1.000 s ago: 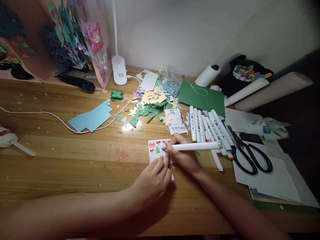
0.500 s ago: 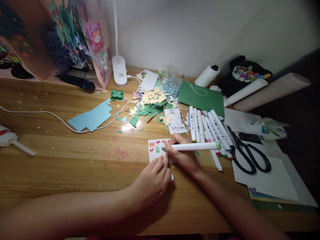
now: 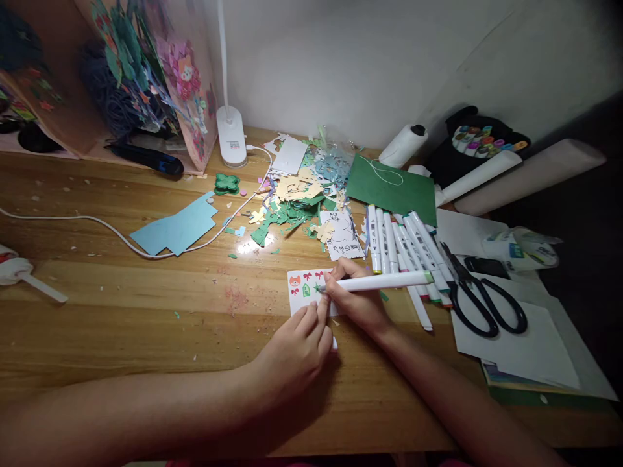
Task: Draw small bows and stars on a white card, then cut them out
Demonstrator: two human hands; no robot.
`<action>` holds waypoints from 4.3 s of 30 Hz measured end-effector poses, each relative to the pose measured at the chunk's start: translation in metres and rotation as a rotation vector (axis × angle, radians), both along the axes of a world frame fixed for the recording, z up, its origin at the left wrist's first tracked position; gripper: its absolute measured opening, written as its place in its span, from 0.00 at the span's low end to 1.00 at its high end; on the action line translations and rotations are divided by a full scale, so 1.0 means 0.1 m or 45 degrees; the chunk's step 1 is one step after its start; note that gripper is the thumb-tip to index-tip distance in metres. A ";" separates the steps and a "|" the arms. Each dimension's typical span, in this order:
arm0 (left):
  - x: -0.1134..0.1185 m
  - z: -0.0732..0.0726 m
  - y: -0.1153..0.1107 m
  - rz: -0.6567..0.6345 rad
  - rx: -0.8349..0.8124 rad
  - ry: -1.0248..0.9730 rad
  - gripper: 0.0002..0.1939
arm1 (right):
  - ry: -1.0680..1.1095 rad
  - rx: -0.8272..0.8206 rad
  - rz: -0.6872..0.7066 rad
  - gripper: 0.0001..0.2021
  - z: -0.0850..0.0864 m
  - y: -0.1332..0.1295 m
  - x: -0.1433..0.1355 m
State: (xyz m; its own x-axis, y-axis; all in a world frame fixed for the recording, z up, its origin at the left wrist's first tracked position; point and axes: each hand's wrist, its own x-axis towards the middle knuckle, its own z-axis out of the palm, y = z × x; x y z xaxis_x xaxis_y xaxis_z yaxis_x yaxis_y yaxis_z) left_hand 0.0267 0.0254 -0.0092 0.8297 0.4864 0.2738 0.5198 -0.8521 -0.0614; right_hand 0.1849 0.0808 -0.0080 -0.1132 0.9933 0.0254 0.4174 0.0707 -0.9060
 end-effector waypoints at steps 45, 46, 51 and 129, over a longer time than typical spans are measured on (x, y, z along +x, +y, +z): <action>0.01 0.02 -0.01 0.001 -0.016 -0.032 0.13 | -0.021 0.022 0.037 0.14 -0.01 0.00 0.02; 0.01 0.02 0.00 0.006 -0.014 -0.032 0.13 | -0.019 0.024 0.033 0.14 0.00 0.00 0.02; 0.00 0.00 -0.01 -0.005 -0.044 -0.011 0.12 | 0.091 0.054 -0.019 0.14 -0.02 0.01 0.03; -0.10 0.13 0.05 -0.017 -0.720 -0.457 0.09 | -0.699 0.535 0.021 0.15 0.49 0.29 1.56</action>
State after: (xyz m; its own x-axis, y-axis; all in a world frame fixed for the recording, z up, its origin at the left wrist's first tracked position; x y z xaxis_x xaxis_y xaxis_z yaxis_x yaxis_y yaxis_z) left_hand 0.0163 0.0309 0.0036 0.7417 0.6263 0.2400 0.4136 -0.7087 0.5715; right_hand 0.3404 0.1099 0.0406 -0.2342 0.9099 0.3424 0.8036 0.3794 -0.4585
